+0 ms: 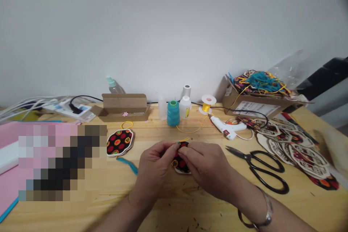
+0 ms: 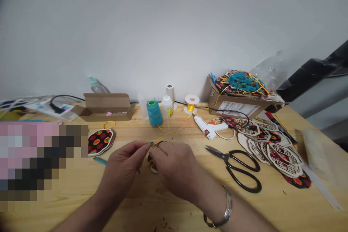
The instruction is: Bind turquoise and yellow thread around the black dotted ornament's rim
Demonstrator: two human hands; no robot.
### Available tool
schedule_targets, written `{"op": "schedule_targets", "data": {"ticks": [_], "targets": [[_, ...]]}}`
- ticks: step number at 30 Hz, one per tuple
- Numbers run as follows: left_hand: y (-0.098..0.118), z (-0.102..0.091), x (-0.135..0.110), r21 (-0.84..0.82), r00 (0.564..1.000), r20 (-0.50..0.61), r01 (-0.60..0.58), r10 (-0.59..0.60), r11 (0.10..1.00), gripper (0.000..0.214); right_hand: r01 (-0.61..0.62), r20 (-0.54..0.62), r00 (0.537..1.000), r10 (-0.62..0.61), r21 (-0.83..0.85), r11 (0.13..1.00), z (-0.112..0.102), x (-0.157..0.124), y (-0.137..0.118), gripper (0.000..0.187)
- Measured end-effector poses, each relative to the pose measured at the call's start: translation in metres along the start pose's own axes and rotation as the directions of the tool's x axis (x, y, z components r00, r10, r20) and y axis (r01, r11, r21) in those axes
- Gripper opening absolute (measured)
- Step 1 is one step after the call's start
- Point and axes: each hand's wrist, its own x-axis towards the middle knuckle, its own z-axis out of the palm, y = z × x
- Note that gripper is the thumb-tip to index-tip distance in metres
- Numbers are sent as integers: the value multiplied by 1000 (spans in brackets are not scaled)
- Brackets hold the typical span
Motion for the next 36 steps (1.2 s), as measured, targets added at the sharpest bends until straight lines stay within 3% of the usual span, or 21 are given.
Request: {"op": "schedule_targets", "data": {"ticks": [6,11,15,20,24,28,32,36], "targets": [[-3,-2,1,34,999,29,-18,17,999,9,58,-20,998,-61,-111,992,3,-1,2,15],[-1,-1,0,163,994,98,-64,48,985,8,154,-56,983,-174,-265,952,-6,2,6,21],[0,2,-2,175,969,241,-100,56,980,12,116,-55,991,-125,-136,984,-15,4,14,23],[3,1,-5,121,937,348,-49,4,991,13,-54,-57,996,67,201,978,-18,7,27,17],[1,-1,-4,13,943,330,37,-39,999,12,-204,27,975,219,487,849,-13,11,33,13],[-4,-4,0,-105,957,284,84,-51,991,15,-329,140,941,307,586,741,-6,11,32,14],[-3,-4,1,-109,986,158,62,-44,992,15,-359,207,933,294,560,746,-5,10,25,23],[3,-1,0,-40,997,69,28,-26,999,12,-307,187,951,245,513,802,-9,11,17,21]]}}
